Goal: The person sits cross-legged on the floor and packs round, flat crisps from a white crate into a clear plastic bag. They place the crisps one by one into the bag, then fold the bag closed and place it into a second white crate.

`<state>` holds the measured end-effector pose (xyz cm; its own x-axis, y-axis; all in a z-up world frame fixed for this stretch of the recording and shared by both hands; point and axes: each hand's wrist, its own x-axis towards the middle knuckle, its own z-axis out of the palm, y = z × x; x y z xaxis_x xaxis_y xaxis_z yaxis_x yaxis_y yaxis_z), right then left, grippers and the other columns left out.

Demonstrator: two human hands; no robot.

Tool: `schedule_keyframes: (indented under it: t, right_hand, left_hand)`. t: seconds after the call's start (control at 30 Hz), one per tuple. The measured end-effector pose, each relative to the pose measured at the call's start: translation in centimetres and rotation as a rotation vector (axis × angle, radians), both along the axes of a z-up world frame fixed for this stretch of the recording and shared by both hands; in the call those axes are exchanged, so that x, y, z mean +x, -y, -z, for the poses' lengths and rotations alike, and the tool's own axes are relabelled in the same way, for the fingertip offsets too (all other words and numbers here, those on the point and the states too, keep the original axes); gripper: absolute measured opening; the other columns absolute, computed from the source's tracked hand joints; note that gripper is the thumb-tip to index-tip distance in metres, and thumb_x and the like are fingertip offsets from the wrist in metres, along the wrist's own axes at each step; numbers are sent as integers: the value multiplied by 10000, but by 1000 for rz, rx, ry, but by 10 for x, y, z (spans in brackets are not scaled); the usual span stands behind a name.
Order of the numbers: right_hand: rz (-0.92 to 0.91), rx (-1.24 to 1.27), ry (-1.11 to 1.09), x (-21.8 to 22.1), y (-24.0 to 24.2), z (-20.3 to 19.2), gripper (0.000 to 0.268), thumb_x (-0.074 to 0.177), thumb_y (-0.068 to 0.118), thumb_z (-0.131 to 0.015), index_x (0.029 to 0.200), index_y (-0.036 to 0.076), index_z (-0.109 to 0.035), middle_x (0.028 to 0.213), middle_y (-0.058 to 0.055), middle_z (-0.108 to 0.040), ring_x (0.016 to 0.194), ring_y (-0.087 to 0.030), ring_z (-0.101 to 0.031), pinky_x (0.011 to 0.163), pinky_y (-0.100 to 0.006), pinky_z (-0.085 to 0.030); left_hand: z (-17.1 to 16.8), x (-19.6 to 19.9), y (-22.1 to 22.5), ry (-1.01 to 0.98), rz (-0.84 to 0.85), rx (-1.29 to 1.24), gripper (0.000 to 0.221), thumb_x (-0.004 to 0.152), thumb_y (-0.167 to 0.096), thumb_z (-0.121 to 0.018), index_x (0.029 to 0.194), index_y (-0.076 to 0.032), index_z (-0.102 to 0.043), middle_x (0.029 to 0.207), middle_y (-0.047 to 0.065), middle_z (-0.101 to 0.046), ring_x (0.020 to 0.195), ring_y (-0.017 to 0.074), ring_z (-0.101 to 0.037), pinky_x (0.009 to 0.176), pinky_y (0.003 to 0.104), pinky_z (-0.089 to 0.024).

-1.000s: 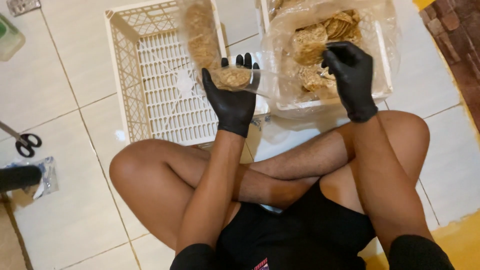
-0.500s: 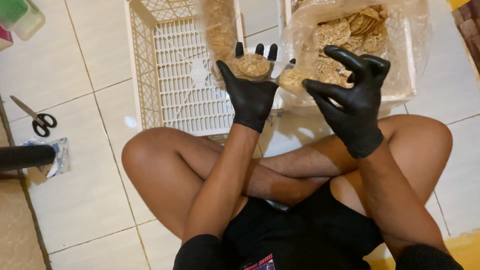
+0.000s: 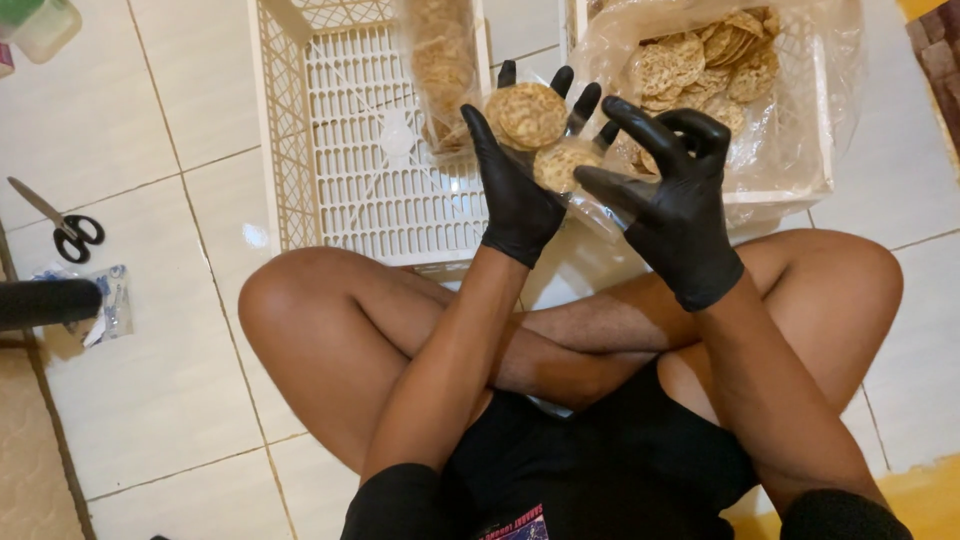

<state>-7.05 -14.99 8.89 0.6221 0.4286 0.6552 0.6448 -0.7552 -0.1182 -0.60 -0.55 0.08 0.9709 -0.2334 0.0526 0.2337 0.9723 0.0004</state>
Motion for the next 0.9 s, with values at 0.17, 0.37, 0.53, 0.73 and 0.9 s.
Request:
schedule_keyframes:
  t: [0.17, 0.37, 0.53, 0.73, 0.9]
  right_hand:
    - [39, 115, -163, -1, 0, 7, 465, 1053, 195, -853, 1444, 63, -639, 1457, -103, -541, 1219, -341, -401, 1020, -465, -490]
    - [-44, 152, -142, -7, 8, 1, 382, 1078, -64, -766, 1389, 134, -664, 1493, -165, -573, 1161, -342, -565, 956, -436, -523]
    - [-50, 416, -106, -12, 6, -20, 261, 1054, -249, -666, 1242, -70, -693, 1247, -266, -677, 1169, -410, -717, 1030, -465, -620]
    - [116, 558, 6, 20, 63, 12, 283, 1054, -222, -478, 1197, -79, -676, 1179, -262, -657, 868, -337, -645, 772, -420, -555]
    - [424, 350, -591, 79, 180, 160, 239, 946, 40, -659, 1141, 43, -797, 1138, -161, -756, 1040, -292, -717, 916, -396, -554]
  left_hand:
    - [-4, -1, -4, -72, 38, -16, 547, 1021, -708, -573, 1418, -333, -538, 1470, 186, -554, 1344, 428, -536, 1102, 704, -421]
    - [2, 3, -5, -64, 8, 51, 574, 1007, -717, -559, 1404, -303, -525, 1507, 189, -521, 1356, 422, -533, 1108, 667, -438]
    - [11, 9, -11, -47, 35, 27, 604, 986, -714, -595, 1374, -252, -560, 1496, 200, -534, 1395, 428, -499, 1147, 640, -437]
    - [2, 9, -15, -138, -17, 41, 600, 969, -655, -600, 1423, -263, -568, 1469, 204, -561, 1384, 415, -523, 1136, 647, -431]
    - [-1, 6, -18, -29, -4, 84, 589, 975, -637, -576, 1382, -212, -599, 1479, 159, -581, 1432, 329, -519, 1272, 577, -369]
